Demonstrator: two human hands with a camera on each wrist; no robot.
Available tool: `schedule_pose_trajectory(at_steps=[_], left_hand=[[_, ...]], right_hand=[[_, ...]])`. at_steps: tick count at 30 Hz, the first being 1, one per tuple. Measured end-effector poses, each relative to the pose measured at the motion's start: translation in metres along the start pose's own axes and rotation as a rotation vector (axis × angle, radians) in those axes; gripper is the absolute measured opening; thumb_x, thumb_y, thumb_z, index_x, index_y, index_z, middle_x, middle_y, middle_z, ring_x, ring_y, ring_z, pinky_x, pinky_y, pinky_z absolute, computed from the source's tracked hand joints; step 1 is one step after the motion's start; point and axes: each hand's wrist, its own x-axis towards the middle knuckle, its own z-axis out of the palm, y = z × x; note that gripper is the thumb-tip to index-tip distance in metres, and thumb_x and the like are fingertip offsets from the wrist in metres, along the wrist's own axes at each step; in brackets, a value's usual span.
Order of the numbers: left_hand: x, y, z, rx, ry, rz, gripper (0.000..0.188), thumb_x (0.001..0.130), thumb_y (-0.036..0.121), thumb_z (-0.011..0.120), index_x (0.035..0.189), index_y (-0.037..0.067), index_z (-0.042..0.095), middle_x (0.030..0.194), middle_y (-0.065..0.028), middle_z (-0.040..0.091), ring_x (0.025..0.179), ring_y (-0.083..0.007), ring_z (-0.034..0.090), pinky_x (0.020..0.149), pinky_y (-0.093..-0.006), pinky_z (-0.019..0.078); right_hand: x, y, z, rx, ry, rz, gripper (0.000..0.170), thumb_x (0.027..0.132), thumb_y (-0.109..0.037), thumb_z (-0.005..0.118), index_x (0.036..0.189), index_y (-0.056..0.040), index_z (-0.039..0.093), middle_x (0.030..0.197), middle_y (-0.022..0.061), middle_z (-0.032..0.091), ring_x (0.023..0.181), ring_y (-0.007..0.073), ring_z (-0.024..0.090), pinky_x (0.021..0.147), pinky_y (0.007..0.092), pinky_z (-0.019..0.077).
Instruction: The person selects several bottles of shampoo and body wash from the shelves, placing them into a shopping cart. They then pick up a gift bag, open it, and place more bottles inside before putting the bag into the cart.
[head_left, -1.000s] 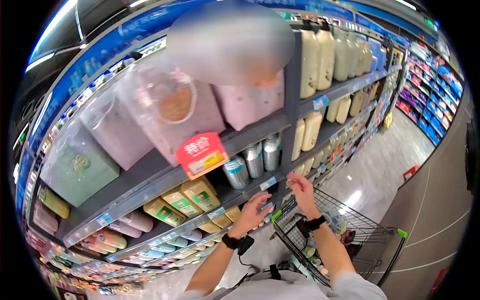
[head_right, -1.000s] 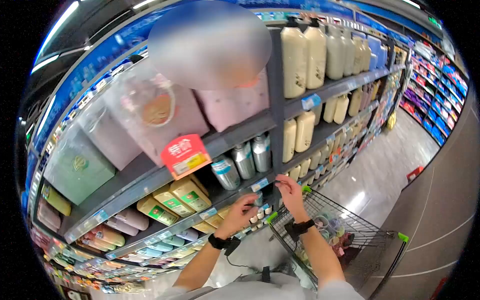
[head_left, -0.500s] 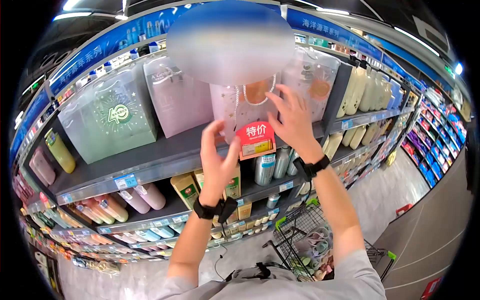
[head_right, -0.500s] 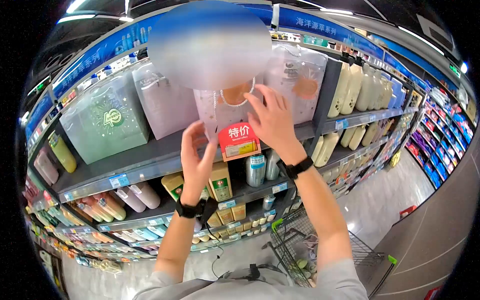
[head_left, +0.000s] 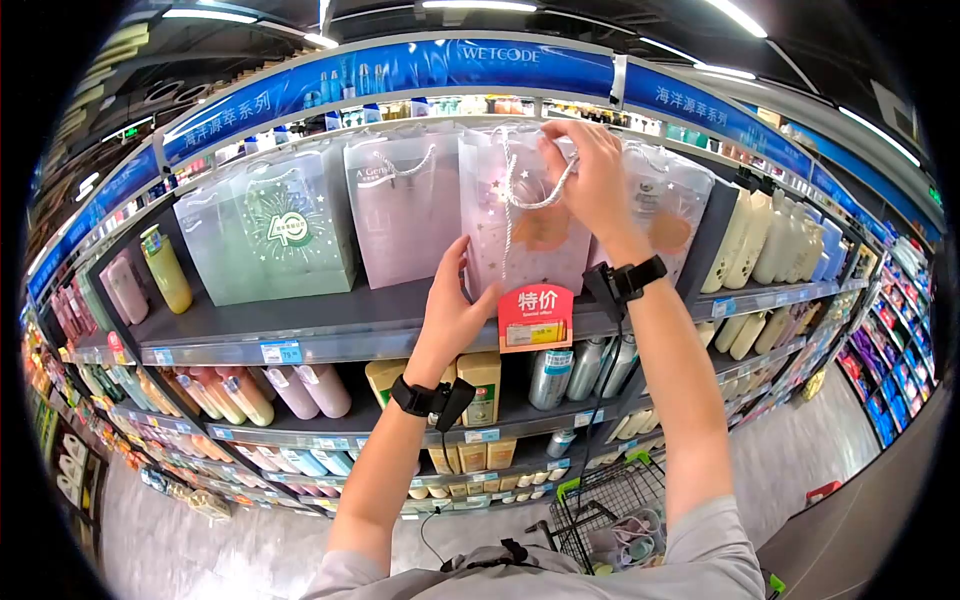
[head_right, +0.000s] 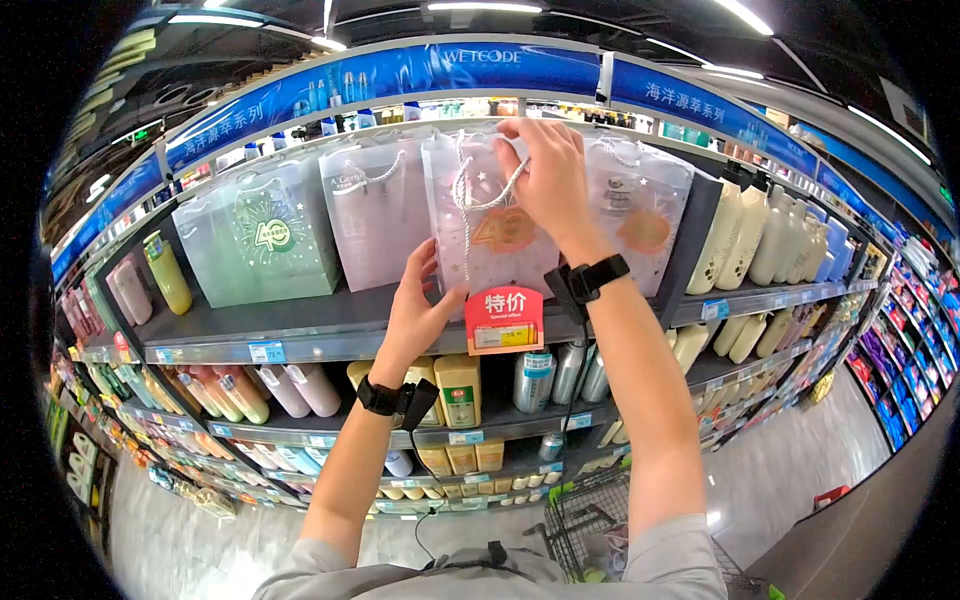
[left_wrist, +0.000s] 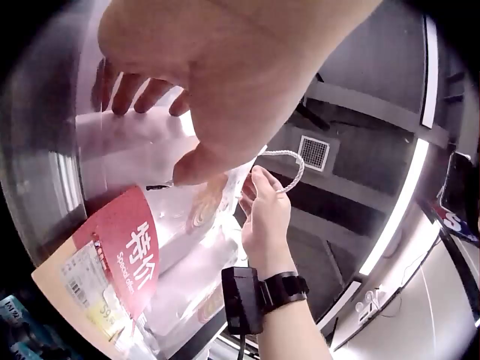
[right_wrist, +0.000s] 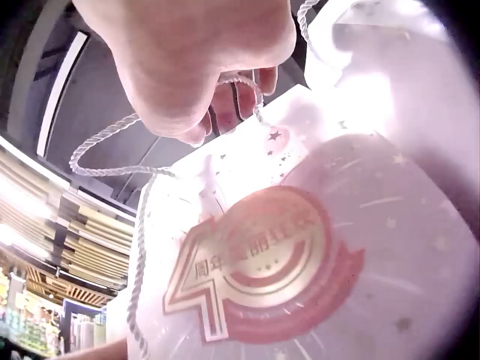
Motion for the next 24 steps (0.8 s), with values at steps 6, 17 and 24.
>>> schedule_pose_trajectory(at_steps=[6, 17, 24], left_hand=[[0.017, -0.007, -0.003, -0.073, -0.037, -0.029, 0.083, 0.083, 0.024, 0.077, 0.148, 0.001, 0.031, 0.145, -0.0193, 0.045, 0.132, -0.0304, 0.047, 0.106, -0.0413, 0.0410], [0.049, -0.012, 0.004, -0.247, -0.033, -0.051, 0.101, 0.072, 0.023, 0.086, 0.147, -0.003, 0.024, 0.134, -0.0238, 0.049, 0.122, -0.0290, 0.053, 0.102, -0.0388, 0.0451], [0.053, -0.006, 0.009, -0.343, -0.071, 0.034, 0.086, 0.069, 0.014, 0.085, 0.134, -0.001, 0.032, 0.123, -0.0172, 0.053, 0.114, -0.0232, 0.055, 0.096, -0.0361, 0.0479]], right_hand=[[0.015, 0.014, 0.004, 0.084, -0.028, -0.117, 0.016, 0.087, -0.015, 0.065, 0.101, -0.0075, 0.069, 0.099, 0.0123, 0.072, 0.096, 0.0313, 0.067, 0.087, 0.0409, 0.0481], [0.021, 0.018, -0.004, 0.183, -0.329, -0.102, 0.022, 0.087, -0.014, 0.068, 0.106, -0.0036, 0.071, 0.089, 0.0141, 0.072, 0.074, 0.0242, 0.066, 0.070, 0.0324, 0.0515], [0.008, -0.006, -0.026, 0.395, -0.346, 0.008, 0.017, 0.085, -0.016, 0.070, 0.095, -0.0023, 0.072, 0.074, 0.0118, 0.067, 0.065, 0.0202, 0.061, 0.063, 0.0307, 0.0492]])
